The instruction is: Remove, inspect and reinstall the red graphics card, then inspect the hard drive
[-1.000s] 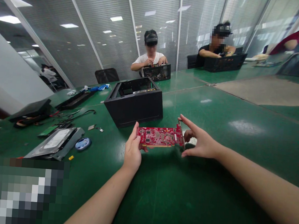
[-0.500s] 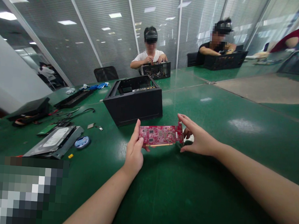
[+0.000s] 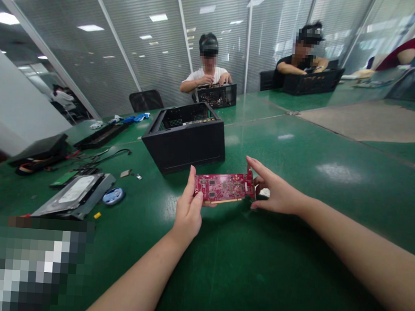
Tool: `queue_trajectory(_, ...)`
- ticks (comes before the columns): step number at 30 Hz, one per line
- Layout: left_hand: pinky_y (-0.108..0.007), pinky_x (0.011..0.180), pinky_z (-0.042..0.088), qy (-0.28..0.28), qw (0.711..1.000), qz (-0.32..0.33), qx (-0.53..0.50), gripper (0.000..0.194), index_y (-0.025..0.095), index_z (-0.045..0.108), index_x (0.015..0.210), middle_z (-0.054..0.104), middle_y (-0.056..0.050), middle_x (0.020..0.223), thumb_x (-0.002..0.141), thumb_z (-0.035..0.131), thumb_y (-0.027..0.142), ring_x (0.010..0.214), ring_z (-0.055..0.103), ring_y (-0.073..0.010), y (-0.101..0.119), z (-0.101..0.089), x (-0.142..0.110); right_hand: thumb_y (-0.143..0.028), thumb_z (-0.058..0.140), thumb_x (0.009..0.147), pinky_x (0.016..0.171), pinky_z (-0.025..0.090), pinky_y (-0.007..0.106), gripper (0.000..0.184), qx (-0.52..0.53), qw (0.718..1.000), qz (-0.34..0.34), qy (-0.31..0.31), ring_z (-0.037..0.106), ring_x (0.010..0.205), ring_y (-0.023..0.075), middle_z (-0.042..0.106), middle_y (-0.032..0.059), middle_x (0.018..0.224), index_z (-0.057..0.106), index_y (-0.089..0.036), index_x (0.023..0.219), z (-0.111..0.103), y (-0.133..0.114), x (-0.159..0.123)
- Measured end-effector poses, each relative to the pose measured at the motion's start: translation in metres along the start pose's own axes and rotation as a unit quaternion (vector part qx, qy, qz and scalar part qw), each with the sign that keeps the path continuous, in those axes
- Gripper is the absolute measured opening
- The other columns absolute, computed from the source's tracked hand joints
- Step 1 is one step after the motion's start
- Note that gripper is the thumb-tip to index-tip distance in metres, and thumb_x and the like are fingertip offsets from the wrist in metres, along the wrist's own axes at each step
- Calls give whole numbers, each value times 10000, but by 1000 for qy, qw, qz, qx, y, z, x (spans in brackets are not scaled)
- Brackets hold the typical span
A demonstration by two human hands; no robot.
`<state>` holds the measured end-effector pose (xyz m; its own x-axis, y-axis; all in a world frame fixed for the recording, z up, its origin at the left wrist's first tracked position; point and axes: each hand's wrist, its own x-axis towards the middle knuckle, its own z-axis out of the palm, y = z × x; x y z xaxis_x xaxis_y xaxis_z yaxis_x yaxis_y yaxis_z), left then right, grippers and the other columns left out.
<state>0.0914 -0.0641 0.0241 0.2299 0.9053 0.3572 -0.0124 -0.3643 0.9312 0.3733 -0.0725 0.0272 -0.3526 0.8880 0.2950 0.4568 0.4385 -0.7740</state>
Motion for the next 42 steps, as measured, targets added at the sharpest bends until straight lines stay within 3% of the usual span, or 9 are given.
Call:
queue_trajectory(3,-377,704,648,-14,1000,0,10,661,304,172,1560,606,-66,1276,965,458,341,821,673,-181,0,1,-1,-372,775,759,705,589,411,1185,76,997,13,-9,657,716,191,582,158,1305,-86,-295,1569,2,2,-1)
queue_trajectory(5,-389,722,647,-20,1000,6,20,663,300,166,1561,601,-70,1308,966,456,336,846,681,-193,1,2,-2,-407,742,796,695,578,403,1131,94,995,18,0,659,696,192,624,148,1239,-73,-291,1572,2,3,0)
queue_trajectory(10,-391,772,629,-20,997,27,74,668,278,163,1562,590,-73,1347,964,454,326,920,679,-221,4,3,-6,-442,735,795,648,568,385,1085,90,995,21,33,678,718,208,522,186,1400,-6,-316,1578,1,3,0)
queue_trajectory(15,-371,816,596,-71,993,56,76,719,274,105,1569,566,-67,1391,946,461,320,974,658,-220,6,0,-8,-452,722,796,642,568,386,1067,89,995,20,48,684,725,217,520,191,1410,16,-298,1581,1,2,0)
queue_trajectory(19,-365,848,579,-54,991,70,100,706,247,148,1566,571,-64,1389,941,465,328,1076,628,-252,6,-1,-8,-440,727,792,641,563,384,1063,96,994,20,54,689,738,223,510,189,1421,26,-309,1580,0,2,0)
queue_trajectory(25,-376,835,576,-47,992,53,105,683,255,118,1569,566,-61,1388,966,431,322,961,646,-218,5,0,-9,-439,726,794,651,559,389,1049,103,993,17,61,697,761,239,520,185,1408,44,-302,1579,0,1,0)
queue_trajectory(29,-347,832,565,-23,985,65,157,658,223,179,1565,649,-75,1262,966,434,318,860,645,-195,8,1,-10,-449,719,796,662,564,399,1043,96,993,18,64,702,780,250,528,175,1402,43,-311,1578,0,0,0)
queue_trajectory(39,-329,758,564,-26,973,95,210,667,239,151,1569,647,-93,1262,962,427,274,719,622,-157,10,2,-12,-415,666,841,696,579,391,945,113,989,-1,100,678,805,198,98,114,1648,57,-393,1563,2,-7,2)
queue_trajectory(42,-327,750,570,-26,971,108,214,668,226,163,1568,651,-100,1244,957,430,266,756,638,-170,10,2,-13,-407,642,853,700,578,389,942,133,985,6,112,664,768,178,68,108,1653,20,-398,1561,4,-6,3)
